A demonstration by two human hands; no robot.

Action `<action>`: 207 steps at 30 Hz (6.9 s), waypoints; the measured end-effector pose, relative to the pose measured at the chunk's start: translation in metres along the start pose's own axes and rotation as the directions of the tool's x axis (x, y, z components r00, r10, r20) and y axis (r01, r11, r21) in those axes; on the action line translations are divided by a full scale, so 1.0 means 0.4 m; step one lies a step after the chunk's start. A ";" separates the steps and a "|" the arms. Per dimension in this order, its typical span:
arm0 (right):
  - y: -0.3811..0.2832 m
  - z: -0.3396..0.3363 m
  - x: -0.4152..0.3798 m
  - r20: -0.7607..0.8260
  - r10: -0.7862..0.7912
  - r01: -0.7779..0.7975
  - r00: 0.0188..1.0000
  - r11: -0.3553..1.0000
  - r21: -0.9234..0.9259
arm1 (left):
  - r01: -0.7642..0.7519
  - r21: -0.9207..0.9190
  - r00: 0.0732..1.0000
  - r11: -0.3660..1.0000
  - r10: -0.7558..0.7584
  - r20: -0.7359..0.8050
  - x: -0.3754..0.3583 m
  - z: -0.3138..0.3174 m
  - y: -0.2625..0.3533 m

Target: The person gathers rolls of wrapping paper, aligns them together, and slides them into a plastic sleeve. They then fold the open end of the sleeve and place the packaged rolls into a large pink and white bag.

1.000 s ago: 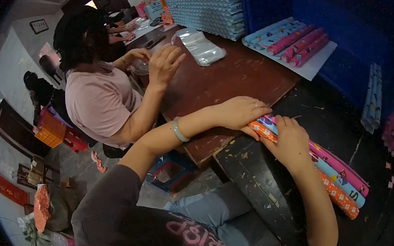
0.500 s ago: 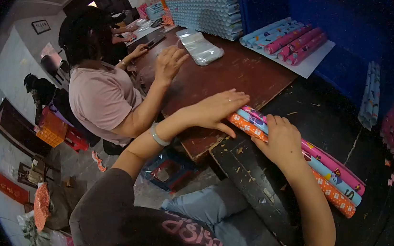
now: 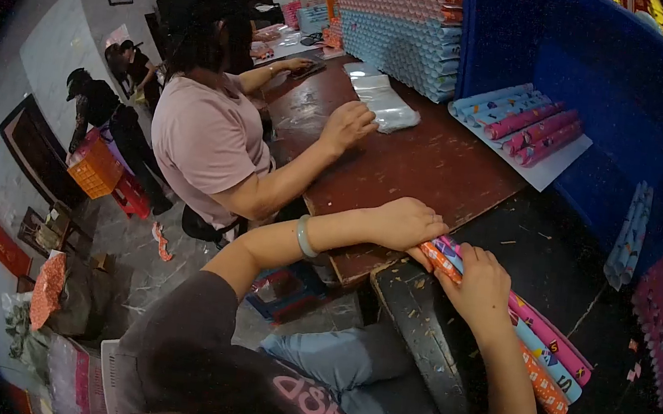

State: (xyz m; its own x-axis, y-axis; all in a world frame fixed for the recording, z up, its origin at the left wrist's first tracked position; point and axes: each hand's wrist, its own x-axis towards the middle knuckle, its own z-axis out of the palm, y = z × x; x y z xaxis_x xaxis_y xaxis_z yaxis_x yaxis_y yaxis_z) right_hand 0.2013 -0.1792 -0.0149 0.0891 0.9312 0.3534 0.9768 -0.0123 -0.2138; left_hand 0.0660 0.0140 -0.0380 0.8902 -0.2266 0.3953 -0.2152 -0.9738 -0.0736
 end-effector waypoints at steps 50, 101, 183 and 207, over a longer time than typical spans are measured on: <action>0.002 0.007 0.007 -0.033 -0.009 0.007 0.999 0.999 -0.041 | -0.004 -0.122 1.000 0.993 0.006 0.018 0.053 0.005 0.043; -0.131 0.083 0.247 -0.106 -0.093 0.093 0.990 0.996 -0.010 | 0.300 0.285 0.915 0.911 -0.190 -0.355 -0.090 -0.049 -0.028; 0.184 -0.306 -0.577 0.110 0.503 -0.449 0.857 0.835 -0.318 | -0.061 -0.276 0.947 0.959 0.143 0.288 0.149 -0.042 0.120; 0.323 -0.212 -0.710 -0.138 0.959 -0.437 0.249 0.238 0.867 | -0.109 -0.235 0.903 0.966 0.195 0.383 0.187 -0.076 0.034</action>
State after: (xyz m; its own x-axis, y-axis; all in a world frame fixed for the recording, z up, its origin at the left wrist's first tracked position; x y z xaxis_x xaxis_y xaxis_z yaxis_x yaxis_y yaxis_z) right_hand 0.3188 -0.4760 -0.0655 0.9853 0.1704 0.0086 0.0249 -0.0941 -0.9953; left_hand 0.1174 -0.0157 0.0182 0.9155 -0.4022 -0.0082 -0.3994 -0.9112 0.1007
